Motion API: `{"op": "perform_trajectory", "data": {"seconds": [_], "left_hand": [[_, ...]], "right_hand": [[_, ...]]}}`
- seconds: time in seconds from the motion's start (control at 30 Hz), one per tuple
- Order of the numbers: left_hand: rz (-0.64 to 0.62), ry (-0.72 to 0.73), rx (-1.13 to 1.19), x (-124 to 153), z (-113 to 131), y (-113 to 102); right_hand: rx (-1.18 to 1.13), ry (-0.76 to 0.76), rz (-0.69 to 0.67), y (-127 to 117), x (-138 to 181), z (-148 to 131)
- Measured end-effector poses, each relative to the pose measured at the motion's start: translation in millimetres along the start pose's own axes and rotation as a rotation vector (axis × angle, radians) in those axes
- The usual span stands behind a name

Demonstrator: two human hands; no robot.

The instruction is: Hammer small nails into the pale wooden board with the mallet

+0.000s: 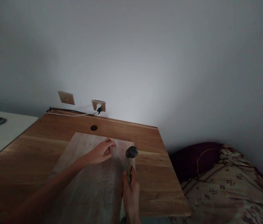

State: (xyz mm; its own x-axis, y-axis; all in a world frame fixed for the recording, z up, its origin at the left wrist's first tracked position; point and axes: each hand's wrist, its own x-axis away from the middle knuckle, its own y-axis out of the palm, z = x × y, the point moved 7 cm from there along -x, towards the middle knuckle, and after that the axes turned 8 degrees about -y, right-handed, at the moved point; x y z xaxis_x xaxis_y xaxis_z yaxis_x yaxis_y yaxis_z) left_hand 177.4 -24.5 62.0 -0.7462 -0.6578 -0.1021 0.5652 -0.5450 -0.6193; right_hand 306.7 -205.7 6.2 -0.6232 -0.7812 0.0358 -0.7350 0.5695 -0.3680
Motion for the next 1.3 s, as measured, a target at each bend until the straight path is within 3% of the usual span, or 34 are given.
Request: {"op": "perform_trajectory", "data": {"seconds": [0.1,0.23,0.37,0.5,0.67,0.8,1.3], "left_hand": [[-0.129,0.133,-0.289,37.4,11.8,-8.0],[-0.189,0.229,-0.504,63.8,14.3,6.6],[-0.183,0.296,-0.593,64.8,15.5,21.6],[-0.155,0.362,-0.569,49.3,21.2,23.1],[0.042,0.064,-0.17,-5.3,-2.2,10.8],[0.102,-0.091,-0.12,-31.1,-24.9,20.4],[0.141,-0.184,0.07,-31.9,-39.4,28.6]], "right_hand": [[0.02,0.034,0.001,-0.9,4.8,12.1],[0.085,-0.062,0.067,-6.8,2.0,15.2],[0.106,-0.088,0.077,-6.5,-0.9,23.1],[0.096,-0.058,0.086,-5.4,-1.2,30.6],[0.062,-0.082,0.094,-5.6,-0.1,23.6],[0.051,-0.115,0.122,-7.4,0.2,17.1],[0.009,-0.066,0.031,-1.3,-1.3,28.4]]}}
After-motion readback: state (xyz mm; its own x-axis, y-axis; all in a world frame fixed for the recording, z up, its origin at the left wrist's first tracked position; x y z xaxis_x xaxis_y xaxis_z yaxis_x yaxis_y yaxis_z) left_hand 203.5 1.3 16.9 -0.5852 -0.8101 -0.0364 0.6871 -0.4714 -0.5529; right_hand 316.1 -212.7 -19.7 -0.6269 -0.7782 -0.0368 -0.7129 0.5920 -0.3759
